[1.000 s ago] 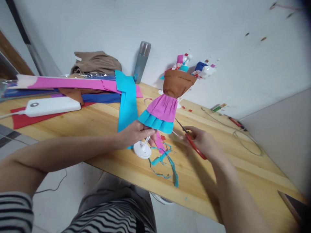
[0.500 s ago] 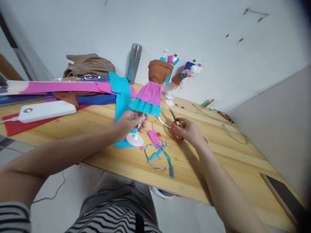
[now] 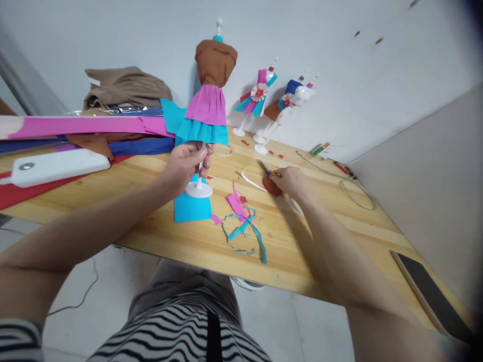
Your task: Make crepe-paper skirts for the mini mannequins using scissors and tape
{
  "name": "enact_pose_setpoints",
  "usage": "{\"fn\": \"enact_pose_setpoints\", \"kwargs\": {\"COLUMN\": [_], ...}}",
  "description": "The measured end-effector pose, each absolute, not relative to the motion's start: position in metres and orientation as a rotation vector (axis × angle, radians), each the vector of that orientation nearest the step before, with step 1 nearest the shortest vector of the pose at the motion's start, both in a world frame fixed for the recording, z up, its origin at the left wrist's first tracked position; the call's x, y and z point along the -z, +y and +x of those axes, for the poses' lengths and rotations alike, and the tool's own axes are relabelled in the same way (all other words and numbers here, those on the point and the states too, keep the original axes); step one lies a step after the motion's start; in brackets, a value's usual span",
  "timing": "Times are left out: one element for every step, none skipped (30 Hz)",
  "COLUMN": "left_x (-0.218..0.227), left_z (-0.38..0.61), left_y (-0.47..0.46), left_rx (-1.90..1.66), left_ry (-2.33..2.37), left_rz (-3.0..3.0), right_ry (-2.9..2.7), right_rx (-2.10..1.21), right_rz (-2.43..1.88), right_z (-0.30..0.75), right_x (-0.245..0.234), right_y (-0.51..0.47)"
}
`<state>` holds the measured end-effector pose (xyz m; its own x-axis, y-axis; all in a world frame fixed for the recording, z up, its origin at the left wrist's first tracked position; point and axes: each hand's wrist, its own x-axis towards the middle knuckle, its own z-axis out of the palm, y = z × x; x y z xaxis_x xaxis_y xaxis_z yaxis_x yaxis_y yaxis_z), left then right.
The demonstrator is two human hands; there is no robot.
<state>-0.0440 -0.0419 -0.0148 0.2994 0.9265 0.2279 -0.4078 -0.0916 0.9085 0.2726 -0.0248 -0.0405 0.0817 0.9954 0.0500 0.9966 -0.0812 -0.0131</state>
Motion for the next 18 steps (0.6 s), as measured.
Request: {"fn": "enact_pose_setpoints", "kwargs": {"left_x": [0.015,0.016,0.016,0.016,0.017,0.017,0.017,0.017,0.017,0.018,0.018,0.019,0.020,0.020,0.021,0.021,0.021,0.022], "left_z": [-0.044,-0.044,-0.044,-0.044,-0.044,-0.044,-0.043,-0.042,-0.042,-0.041,-0.041,-0.041,-0.040,-0.040,-0.040,-0.040,-0.040,-0.041], "left_y": [-0.041,-0.041,-0.041,-0.041,-0.042,-0.042,-0.043,-0.044,-0.045,-0.045,-0.046,-0.046,-0.046,-0.046,-0.046,-0.046,-0.046,-0.045], "left_rx": [-1.228,-1.228,-1.227,-1.225,-1.221,-1.214,-1.207,-1.199,-1.189,-1.178,-1.168,-1.160,-1.152,-1.145,-1.140,-1.137,-1.136,-1.138], "left_ry": [0.589,0.595,0.598,0.601,0.609,0.619,0.631,0.639,0.642,0.641,0.637,0.631,0.628,0.628,0.627,0.621,0.611,0.600], "left_rz": [1.178,1.187,1.194,1.199,1.201,1.201,1.199,1.197,1.194,1.190,1.186,1.181,1.177,1.176,1.177,1.180,1.183,1.186], "right_ry": [-2.112,-2.117,-2.113,-2.105,-2.094,-2.079,-2.064,-2.048,-2.029,-2.006,-1.984,-1.964,-1.950,-1.941,-1.937,-1.931,-1.923,-1.913], "right_rx": [0.046,0.049,0.052,0.050,0.041,0.025,0.001,-0.029,-0.062,-0.095,-0.127,-0.153,-0.173,-0.187,-0.191,-0.188,-0.177,-0.159], "right_rz": [-2.285,-2.291,-2.298,-2.306,-2.314,-2.325,-2.334,-2.339,-2.342,-2.340,-2.333,-2.321,-2.303,-2.281,-2.256,-2.235,-2.215,-2.192], "right_z": [0.272,0.272,0.273,0.274,0.275,0.277,0.279,0.282,0.284,0.286,0.289,0.292,0.295,0.299,0.303,0.306,0.309,0.311], "right_x": [0.042,0.043,0.045,0.047,0.049,0.050,0.050,0.049,0.047,0.045,0.042,0.038,0.035,0.032,0.030,0.030,0.031,0.032], "right_y": [-0.024,-0.024,-0.024,-0.025,-0.025,-0.026,-0.026,-0.026,-0.026,-0.025,-0.023,-0.021,-0.018,-0.015,-0.012,-0.010,-0.007,-0.006]}}
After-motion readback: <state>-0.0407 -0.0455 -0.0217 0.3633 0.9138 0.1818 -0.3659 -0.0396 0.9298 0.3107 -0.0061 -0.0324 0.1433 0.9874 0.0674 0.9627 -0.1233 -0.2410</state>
